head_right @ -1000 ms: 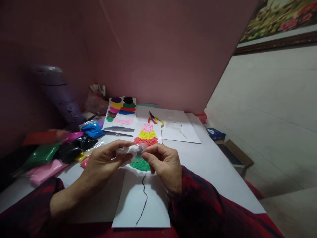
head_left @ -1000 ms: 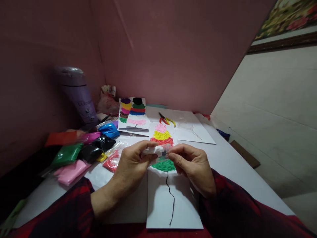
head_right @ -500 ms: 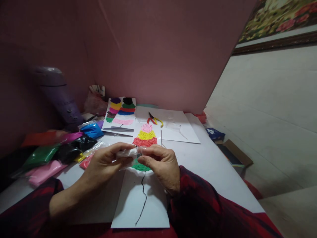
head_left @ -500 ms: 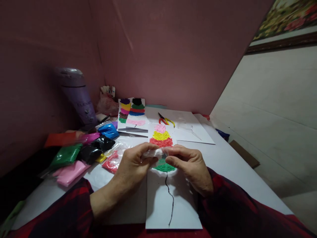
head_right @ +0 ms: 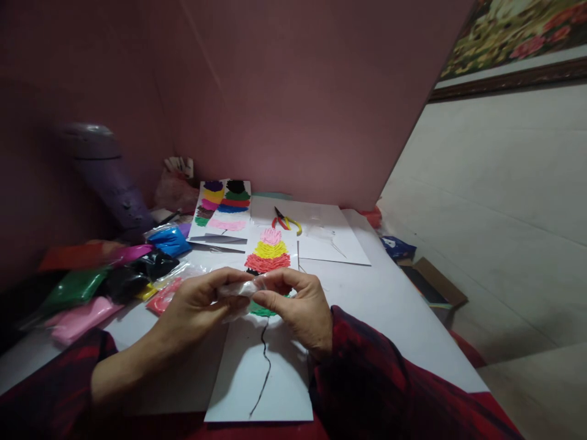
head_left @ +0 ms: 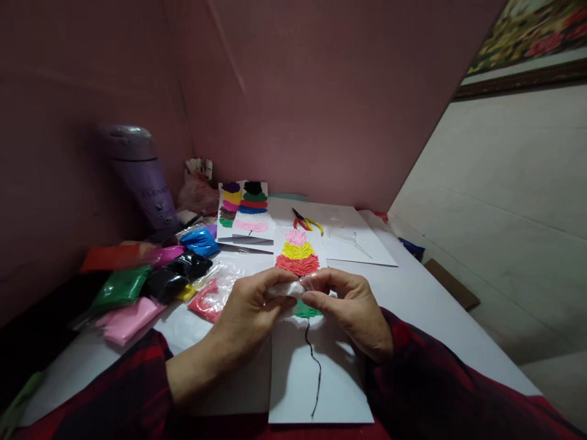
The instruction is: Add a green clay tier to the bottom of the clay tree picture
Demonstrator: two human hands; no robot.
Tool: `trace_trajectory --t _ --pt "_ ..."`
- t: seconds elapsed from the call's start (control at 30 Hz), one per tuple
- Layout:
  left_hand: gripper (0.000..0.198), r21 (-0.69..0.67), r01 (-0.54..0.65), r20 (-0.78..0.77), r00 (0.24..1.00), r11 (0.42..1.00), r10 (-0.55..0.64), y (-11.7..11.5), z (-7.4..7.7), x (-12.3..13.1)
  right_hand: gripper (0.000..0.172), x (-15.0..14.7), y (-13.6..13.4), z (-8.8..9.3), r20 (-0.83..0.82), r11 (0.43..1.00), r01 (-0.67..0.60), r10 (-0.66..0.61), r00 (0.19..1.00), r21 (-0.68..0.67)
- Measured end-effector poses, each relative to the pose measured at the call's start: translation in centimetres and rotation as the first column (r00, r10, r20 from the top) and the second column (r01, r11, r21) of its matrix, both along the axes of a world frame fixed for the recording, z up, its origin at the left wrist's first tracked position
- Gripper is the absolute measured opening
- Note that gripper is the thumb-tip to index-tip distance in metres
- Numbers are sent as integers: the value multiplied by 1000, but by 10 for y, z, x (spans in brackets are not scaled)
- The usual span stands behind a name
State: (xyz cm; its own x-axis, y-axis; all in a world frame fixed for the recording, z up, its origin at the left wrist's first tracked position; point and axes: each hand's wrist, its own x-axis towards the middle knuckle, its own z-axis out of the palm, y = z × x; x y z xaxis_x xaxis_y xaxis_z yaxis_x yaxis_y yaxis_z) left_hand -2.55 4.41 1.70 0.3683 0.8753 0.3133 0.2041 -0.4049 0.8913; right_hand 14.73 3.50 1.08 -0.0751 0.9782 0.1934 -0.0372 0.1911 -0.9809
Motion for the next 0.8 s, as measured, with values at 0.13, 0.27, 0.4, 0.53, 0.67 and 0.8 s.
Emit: trace_trajectory --t 0.13,0.27,0.4,0.53,0.67,0.8 --pt "16 -35 2 69 998 999 0 1 -2 1 18 1 -1 -3 -25 999 36 -36 999 -8" --pt "17 -63 11 96 995 998 -5 2 -3 1 19 3 -2 -2 -13 1000 4 -4 1000 -3" --pt "17 -77 4 50 999 997 0 1 -1 1 13 2 -2 1 14 1000 -13 13 1000 9" --pt "15 -62 4 45 999 998 -2 0 1 1 15 1 -2 2 -16 1000 -10 10 1000 -17" --pt "13 -62 23 74 997 998 -19 0 -1 1 17 1 -4 0 -43 999 3 -5 999 -44" --pt "16 -73 38 118 993 997 -29 0 -2 1 18 2 -4 1 -26 1000 -6 6 1000 2"
